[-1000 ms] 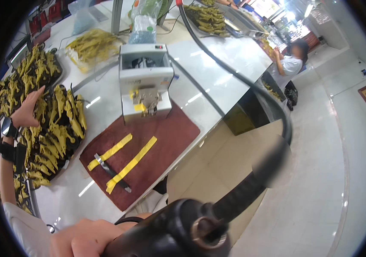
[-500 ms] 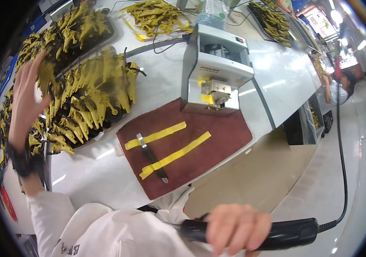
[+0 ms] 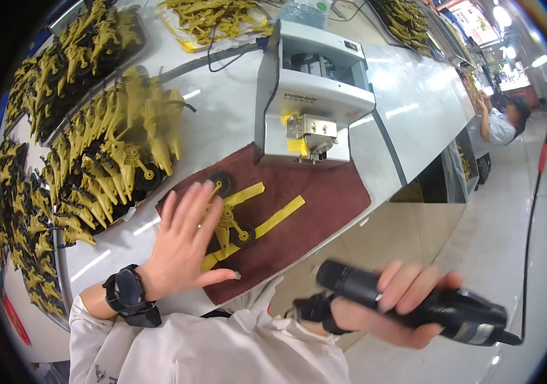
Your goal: Using an electric screwdriver to assemble small yellow plastic components in a factory setting.
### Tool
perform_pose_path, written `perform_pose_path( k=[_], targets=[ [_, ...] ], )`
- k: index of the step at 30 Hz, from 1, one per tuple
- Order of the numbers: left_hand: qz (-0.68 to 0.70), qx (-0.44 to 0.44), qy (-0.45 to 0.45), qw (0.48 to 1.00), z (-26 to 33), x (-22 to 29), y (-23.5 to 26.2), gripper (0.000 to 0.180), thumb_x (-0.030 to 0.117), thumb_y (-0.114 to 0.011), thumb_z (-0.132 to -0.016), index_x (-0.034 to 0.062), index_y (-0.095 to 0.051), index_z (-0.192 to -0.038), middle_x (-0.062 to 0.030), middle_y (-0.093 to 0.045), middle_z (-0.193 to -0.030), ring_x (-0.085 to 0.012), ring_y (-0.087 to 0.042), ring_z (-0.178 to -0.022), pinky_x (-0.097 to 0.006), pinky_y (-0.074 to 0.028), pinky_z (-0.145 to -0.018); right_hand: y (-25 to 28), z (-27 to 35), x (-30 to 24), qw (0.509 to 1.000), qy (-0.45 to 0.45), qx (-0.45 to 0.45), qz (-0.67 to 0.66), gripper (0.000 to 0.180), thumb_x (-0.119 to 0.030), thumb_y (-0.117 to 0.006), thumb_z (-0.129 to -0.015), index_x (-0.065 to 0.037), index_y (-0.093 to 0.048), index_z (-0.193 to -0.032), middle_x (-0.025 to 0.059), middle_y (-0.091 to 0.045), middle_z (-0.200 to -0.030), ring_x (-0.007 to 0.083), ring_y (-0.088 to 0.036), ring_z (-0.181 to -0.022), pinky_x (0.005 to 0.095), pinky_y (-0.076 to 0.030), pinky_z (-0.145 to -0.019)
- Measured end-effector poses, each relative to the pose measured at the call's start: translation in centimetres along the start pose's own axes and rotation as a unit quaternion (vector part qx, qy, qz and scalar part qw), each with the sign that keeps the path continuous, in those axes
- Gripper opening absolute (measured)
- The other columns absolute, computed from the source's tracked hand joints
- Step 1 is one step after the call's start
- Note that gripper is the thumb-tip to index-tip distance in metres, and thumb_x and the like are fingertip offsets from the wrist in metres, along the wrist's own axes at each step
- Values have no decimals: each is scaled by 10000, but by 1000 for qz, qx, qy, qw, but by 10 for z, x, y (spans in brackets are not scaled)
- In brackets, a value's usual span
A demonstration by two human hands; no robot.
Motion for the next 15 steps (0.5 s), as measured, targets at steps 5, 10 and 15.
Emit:
perform_pose_path(
  k=[5, 10, 15],
  targets=[
    [13, -41, -41, 998, 2, 8, -30, 892, 613, -535, -776, -42, -347, -1352, -202, -294, -1440, -382, -217, -1358, -541, -162, -1082, -33, -72, 53, 992, 13, -79, 97, 632, -402, -580, -865, 28, -370, -1278, 103, -526, -687, 199, -490, -523, 340, -433, -510],
    [36, -74, -72, 994, 6, 9, -34, 859, 573, -567, -768, -15, -356, -1357, -182, -296, -1447, -366, -225, -1361, -520, -175, -1086, -47, -84, 98, 979, 38, -59, 192, 508, -229, -618, -831, 74, -371, -1156, 104, -541, -619, 187, -505, -457, 312, -454, -481],
    [42, -69, -65, 995, 8, 7, -38, 804, 557, -563, -780, 46, -370, -1370, -172, -296, -1450, -365, -234, -1356, -535, -179, -1077, -51, -73, 125, 966, -69, -42, 247, 460, -135, -616, -784, 59, -386, -1132, 80, -515, -587, 166, -490, -456, 290, -440, -487]
  ],
)
Point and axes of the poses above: each hand's wrist, its own z-axis away from the middle knuckle, its own y-axis out of the back of the hand, x = y × z, the point moved 10 cm from there along -z, towards the middle knuckle
